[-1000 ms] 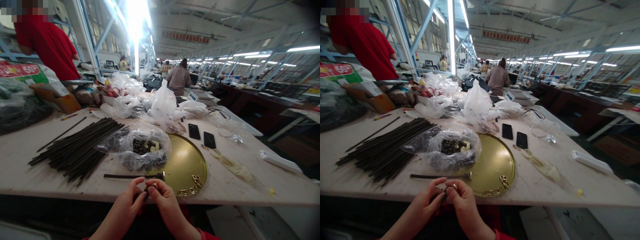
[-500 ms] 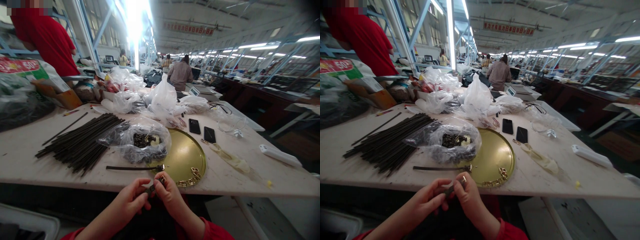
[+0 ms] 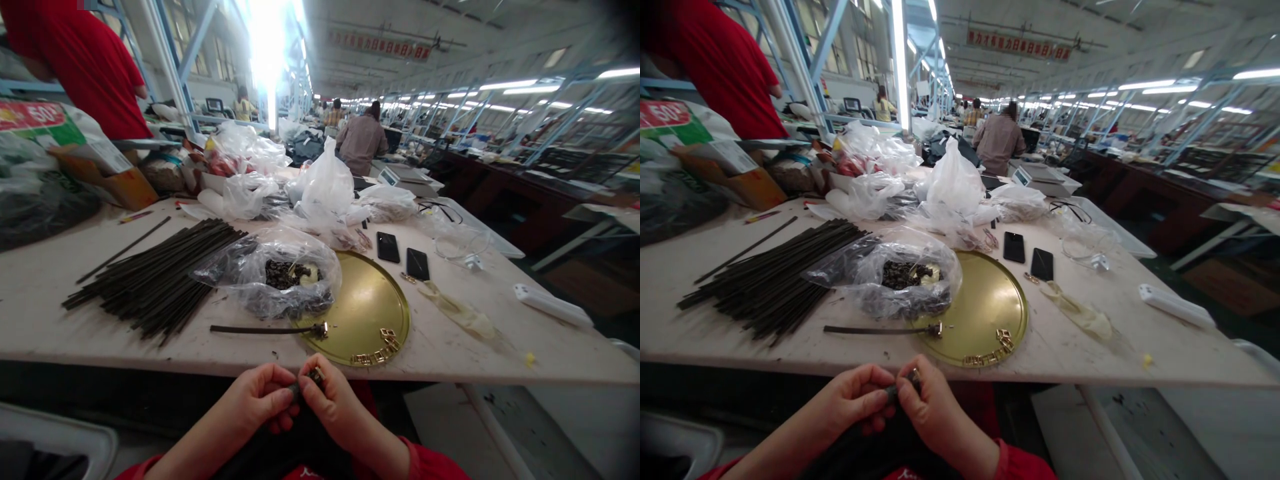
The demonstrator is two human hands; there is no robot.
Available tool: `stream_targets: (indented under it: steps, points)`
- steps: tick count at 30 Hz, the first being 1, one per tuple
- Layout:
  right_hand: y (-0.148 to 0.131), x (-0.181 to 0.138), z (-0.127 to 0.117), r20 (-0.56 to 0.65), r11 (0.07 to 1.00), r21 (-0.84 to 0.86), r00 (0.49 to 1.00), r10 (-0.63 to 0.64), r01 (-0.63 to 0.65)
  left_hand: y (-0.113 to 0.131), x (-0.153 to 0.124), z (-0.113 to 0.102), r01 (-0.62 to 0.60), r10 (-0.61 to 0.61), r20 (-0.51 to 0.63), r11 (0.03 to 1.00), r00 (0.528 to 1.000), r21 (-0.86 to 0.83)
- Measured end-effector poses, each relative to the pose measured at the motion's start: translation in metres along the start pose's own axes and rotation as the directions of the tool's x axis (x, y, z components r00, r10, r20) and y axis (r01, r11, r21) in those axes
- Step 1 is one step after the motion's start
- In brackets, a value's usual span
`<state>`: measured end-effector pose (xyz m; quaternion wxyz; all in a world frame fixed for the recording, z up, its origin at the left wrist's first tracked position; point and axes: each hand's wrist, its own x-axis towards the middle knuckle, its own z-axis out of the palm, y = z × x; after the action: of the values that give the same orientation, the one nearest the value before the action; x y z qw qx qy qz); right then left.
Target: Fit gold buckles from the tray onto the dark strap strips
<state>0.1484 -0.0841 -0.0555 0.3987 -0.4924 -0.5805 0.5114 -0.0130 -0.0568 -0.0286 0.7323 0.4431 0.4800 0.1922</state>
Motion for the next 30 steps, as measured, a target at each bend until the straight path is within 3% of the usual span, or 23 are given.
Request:
stream_targets:
  steps: [7, 13, 17, 23, 30]
  points:
    - [-0.006, -0.013, 0.000, 0.012, 0.999, -0.035, 0.999, 0.031, -0.031, -0.017, 0.002, -0.009, -0.030, 0.029, 0.112, 1.000, 0.993, 0.006]
    - [-0.016, -0.018, -0.012, 0.191, 0.998, -0.035, 0.979, 0.067, -0.061, -0.030, 0.008, -0.007, -0.017, 0.023, 0.129, 0.999, 0.991, -0.048]
    - [-0.016, -0.019, -0.018, 0.205, 0.998, -0.058, 0.978, 0.033, -0.022, -0.026, 0.005, 0.000, -0.017, 0.025, 0.143, 0.998, 0.989, -0.058]
    - [-0.005, -0.011, -0.009, 0.192, 0.954, 0.271, 0.979, 0.075, -0.127, -0.011, -0.005, -0.002, -0.040, 0.065, 0.207, 0.991, 0.976, -0.126]
    - [-0.008, -0.017, -0.009, 0.239, 0.972, 0.202, 0.968, 0.074, -0.124, -0.019, -0.005, 0.001, -0.037, 0.047, 0.165, 0.998, 0.985, -0.059]
